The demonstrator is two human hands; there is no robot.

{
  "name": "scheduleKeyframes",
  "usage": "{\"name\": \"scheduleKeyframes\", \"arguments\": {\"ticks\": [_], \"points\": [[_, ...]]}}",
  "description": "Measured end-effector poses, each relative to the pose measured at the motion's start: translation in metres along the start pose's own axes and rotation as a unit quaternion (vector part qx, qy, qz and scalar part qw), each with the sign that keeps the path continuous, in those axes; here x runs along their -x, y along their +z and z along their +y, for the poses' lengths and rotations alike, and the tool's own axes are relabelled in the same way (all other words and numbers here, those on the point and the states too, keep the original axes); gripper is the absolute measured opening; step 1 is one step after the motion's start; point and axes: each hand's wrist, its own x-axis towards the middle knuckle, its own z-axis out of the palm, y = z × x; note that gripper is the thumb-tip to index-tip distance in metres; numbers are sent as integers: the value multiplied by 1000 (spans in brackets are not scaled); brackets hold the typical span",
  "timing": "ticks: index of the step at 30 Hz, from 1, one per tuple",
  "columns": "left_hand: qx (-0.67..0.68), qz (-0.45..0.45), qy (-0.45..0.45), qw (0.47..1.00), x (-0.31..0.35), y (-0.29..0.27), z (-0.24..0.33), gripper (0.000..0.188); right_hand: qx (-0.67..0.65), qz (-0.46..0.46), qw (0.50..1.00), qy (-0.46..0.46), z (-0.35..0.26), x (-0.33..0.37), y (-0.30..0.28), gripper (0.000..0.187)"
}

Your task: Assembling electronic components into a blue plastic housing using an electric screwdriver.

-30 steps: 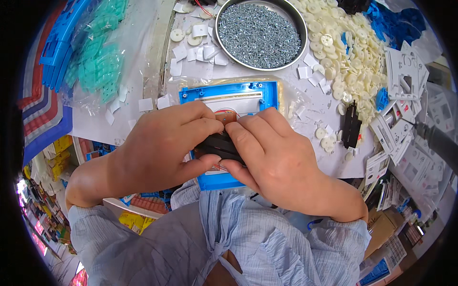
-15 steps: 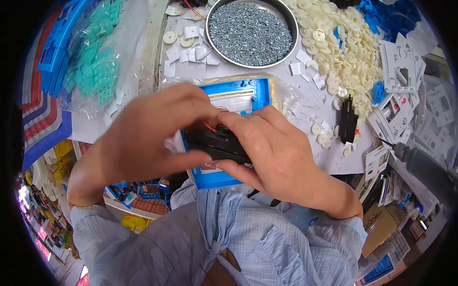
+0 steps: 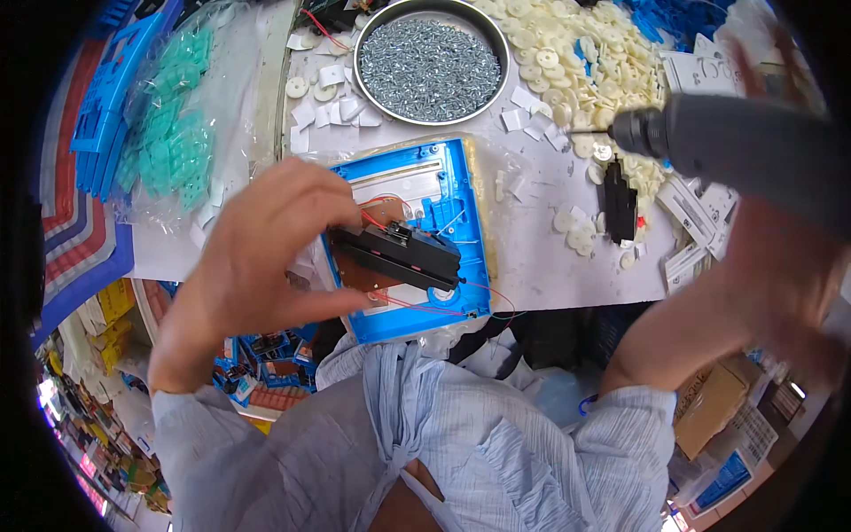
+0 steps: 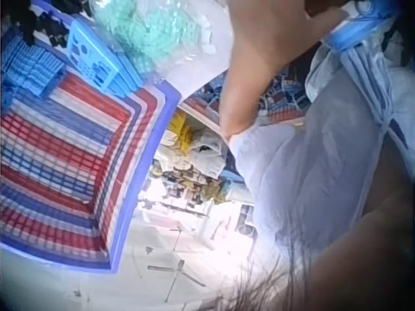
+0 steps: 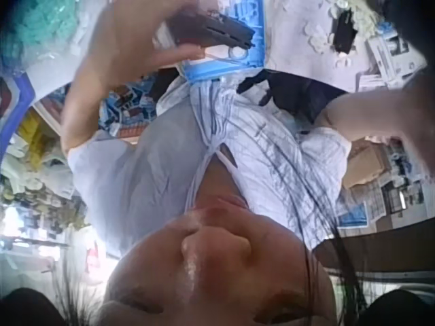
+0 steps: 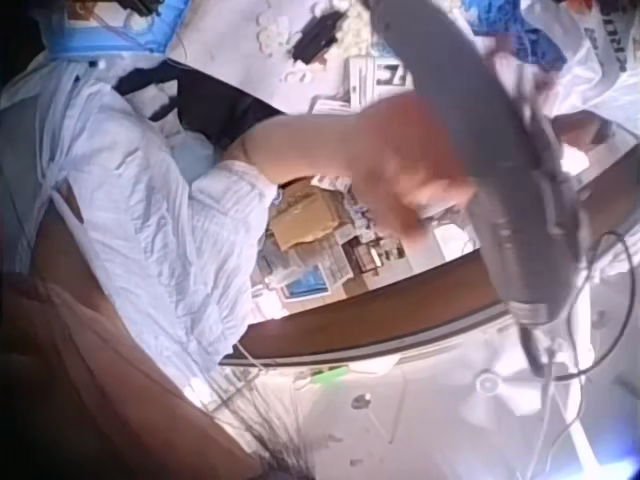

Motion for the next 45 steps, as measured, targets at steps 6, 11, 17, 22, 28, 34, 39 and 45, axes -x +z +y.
{"name": "scheduleKeyframes", "arguments": {"ticks": [6, 11, 17, 22, 28, 34, 39, 45], "points": [[-70, 88, 24, 993, 19, 40, -8, 55, -241, 39, 958, 149, 57, -38, 49, 44], [-59, 86, -4, 995, 28, 51, -8, 50, -261, 53, 954, 136, 72, -35, 123, 57], [-58, 76, -2, 995, 24, 50, -6, 44, -290, -8, 949, 126, 57, -27, 150, 42], [-76, 98, 10, 992, 21, 50, -6, 45, -333, 32, 932, 143, 52, -35, 174, 38], [-97, 112, 20, 989, 20, 48, -9, 45, -330, 28, 930, 157, 53, -39, 177, 37], [-93, 112, 34, 989, 22, 48, -8, 49, -242, 36, 943, 223, 37, -39, 177, 38], [-101, 87, 34, 991, 21, 46, -9, 48, -221, 92, 947, 215, 41, -36, 198, 40], [-144, 116, 52, 981, 23, 51, -9, 23, -186, 87, 953, 222, 38, -44, 204, 42]]}}
